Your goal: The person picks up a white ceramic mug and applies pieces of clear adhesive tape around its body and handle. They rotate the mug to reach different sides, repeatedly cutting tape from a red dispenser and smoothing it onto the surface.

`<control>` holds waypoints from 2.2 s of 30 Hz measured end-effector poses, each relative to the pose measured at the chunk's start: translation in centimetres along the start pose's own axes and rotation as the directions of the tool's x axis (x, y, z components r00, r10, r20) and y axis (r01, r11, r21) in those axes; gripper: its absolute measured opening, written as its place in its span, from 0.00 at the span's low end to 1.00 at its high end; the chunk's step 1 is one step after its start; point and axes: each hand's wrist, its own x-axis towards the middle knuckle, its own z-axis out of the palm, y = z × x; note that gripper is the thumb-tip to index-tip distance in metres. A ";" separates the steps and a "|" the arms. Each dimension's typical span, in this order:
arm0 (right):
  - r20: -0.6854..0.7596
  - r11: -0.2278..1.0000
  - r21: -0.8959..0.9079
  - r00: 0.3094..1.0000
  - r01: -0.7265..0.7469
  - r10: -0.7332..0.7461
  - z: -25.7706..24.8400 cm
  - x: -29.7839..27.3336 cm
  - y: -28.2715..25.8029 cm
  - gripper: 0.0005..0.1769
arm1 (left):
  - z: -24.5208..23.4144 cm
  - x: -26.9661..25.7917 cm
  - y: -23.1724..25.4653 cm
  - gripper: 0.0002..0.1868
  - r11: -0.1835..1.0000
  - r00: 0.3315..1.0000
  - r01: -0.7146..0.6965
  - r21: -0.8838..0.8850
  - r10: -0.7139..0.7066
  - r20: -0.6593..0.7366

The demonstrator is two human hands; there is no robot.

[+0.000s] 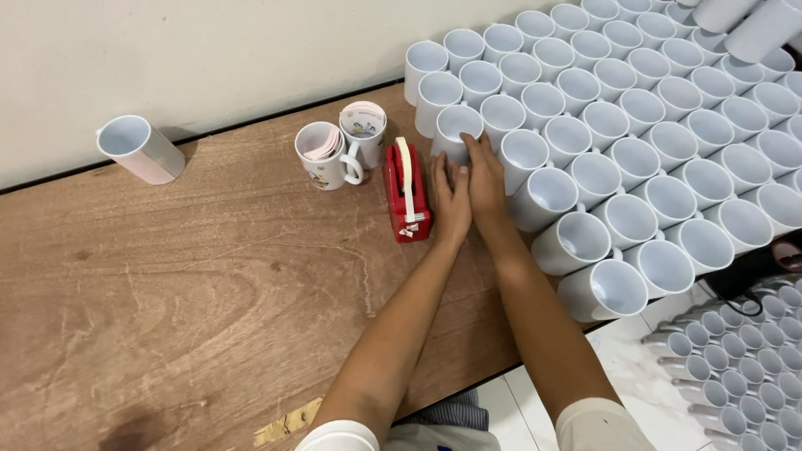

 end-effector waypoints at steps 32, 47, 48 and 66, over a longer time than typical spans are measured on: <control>-0.160 0.835 0.396 0.924 0.381 -0.346 0.4 -15.1 -9.3 0.19 | -16.4 -7.3 9.3 0.28 0.950 0.953 -0.295 -0.101 0.300 0.031; 0.440 0.842 0.540 0.860 -0.022 -0.260 14.5 -18.4 -11.4 0.65 | -29.0 -10.3 5.3 0.14 0.946 0.971 0.132 -0.296 -0.183 -0.152; 0.430 0.851 0.524 0.874 -0.039 -0.225 14.7 -18.4 -11.2 0.63 | -29.1 -11.3 8.2 0.17 0.988 0.990 0.105 -0.110 -0.114 -0.079; 0.766 0.719 0.355 0.627 -0.597 0.143 14.9 -17.4 -10.2 0.33 | -31.3 -11.6 5.6 0.14 0.957 0.960 -0.279 0.081 0.277 0.031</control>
